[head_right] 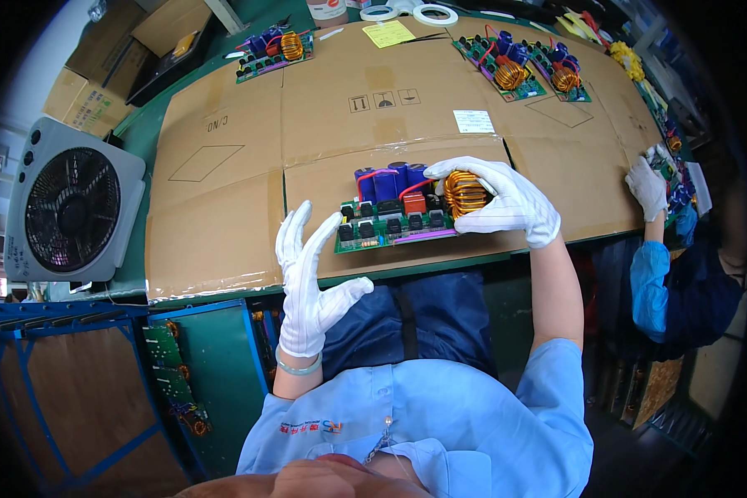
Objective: The person picks up green circuit boards from a blue bin, places them on a table, and attaches components like copper coils and capacitors. They repeatedly handle the boards, flipping them over and moving them between the table and the bin.
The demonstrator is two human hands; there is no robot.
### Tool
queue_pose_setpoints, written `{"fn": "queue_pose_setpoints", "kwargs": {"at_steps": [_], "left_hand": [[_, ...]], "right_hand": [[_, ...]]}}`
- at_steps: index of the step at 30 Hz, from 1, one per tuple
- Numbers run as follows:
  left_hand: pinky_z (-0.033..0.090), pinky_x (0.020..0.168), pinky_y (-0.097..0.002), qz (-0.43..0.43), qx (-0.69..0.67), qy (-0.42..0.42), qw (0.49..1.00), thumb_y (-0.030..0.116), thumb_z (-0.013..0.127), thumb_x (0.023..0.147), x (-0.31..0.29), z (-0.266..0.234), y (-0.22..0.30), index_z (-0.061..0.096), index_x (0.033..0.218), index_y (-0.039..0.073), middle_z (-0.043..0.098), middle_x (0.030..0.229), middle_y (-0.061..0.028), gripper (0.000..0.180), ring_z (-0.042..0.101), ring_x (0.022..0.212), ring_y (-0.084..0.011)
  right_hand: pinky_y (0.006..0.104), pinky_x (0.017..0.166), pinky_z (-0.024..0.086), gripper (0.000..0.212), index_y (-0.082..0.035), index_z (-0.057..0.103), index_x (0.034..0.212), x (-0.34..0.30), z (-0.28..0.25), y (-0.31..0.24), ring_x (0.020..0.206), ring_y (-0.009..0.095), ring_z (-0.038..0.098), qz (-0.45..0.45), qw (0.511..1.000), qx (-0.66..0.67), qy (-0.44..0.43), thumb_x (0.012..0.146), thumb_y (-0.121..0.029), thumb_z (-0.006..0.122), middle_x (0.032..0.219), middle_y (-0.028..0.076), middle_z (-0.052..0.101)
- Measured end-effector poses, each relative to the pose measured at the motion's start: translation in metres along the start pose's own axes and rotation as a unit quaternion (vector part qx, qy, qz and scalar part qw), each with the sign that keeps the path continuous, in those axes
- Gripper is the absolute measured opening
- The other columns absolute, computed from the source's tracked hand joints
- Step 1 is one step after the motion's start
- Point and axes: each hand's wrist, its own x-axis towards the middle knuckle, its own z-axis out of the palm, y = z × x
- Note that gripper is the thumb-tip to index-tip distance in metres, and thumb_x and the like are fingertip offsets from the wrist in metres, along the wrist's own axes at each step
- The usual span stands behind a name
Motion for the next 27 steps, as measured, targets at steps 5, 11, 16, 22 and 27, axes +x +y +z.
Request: {"fn": "queue_pose_setpoints", "kwargs": {"at_steps": [5,11,16,22,27], "left_hand": [[0.022,0.115,-0.0535,0.002,-0.008,0.005,1.000,0.061,0.077,0.072,0.001,0.002,0.001,0.056,0.136,0.007,0.038,0.149,-0.0267,0.086,0.030,0.142,-0.0422],[0.026,0.114,-0.0523,0.001,-0.025,0.011,1.000,0.057,0.081,0.070,0.001,0.003,0.002,0.057,0.134,0.008,0.038,0.148,-0.0268,0.084,0.032,0.140,-0.0425],[0.027,0.113,-0.0519,0.000,-0.060,0.032,0.998,0.057,0.080,0.071,0.002,0.004,0.003,0.057,0.132,0.007,0.040,0.147,-0.0267,0.082,0.035,0.138,-0.0419],[0.033,0.112,-0.0451,-0.067,-0.166,0.131,0.975,0.055,0.068,0.087,-0.013,0.003,-0.022,0.054,0.129,-0.002,0.046,0.142,-0.0234,0.072,0.045,0.133,-0.0317],[0.050,0.091,-0.0302,-0.184,-0.253,0.179,0.933,0.026,0.054,0.103,-0.036,0.000,-0.048,0.057,0.124,-0.004,0.066,0.117,-0.0154,0.038,0.063,0.111,-0.0206]], "right_hand": [[0.0360,0.103,0.046,0.064,-0.003,0.060,0.125,0.001,0.000,-0.001,0.115,0.024,0.063,-0.004,1.000,-0.019,0.005,0.068,-0.021,0.082,0.127,0.012,0.064],[0.0356,0.103,0.046,0.063,-0.002,0.060,0.125,0.001,0.000,0.003,0.116,0.024,0.062,-0.016,1.000,0.002,0.002,0.068,-0.019,0.082,0.126,0.013,0.064],[0.0356,0.102,0.046,0.064,-0.002,0.060,0.125,-0.001,0.000,0.001,0.114,0.024,0.063,0.000,1.000,0.005,0.006,0.067,-0.018,0.082,0.124,0.013,0.065],[0.0355,0.101,0.047,0.064,-0.003,0.061,0.124,0.002,0.002,0.003,0.112,0.025,0.064,-0.005,1.000,0.006,0.016,0.065,-0.016,0.081,0.123,0.012,0.067],[0.0356,0.102,0.045,0.067,-0.002,0.060,0.126,0.000,0.002,0.004,0.115,0.024,0.063,0.004,1.000,0.030,0.000,0.067,-0.024,0.083,0.124,0.013,0.065]]}}
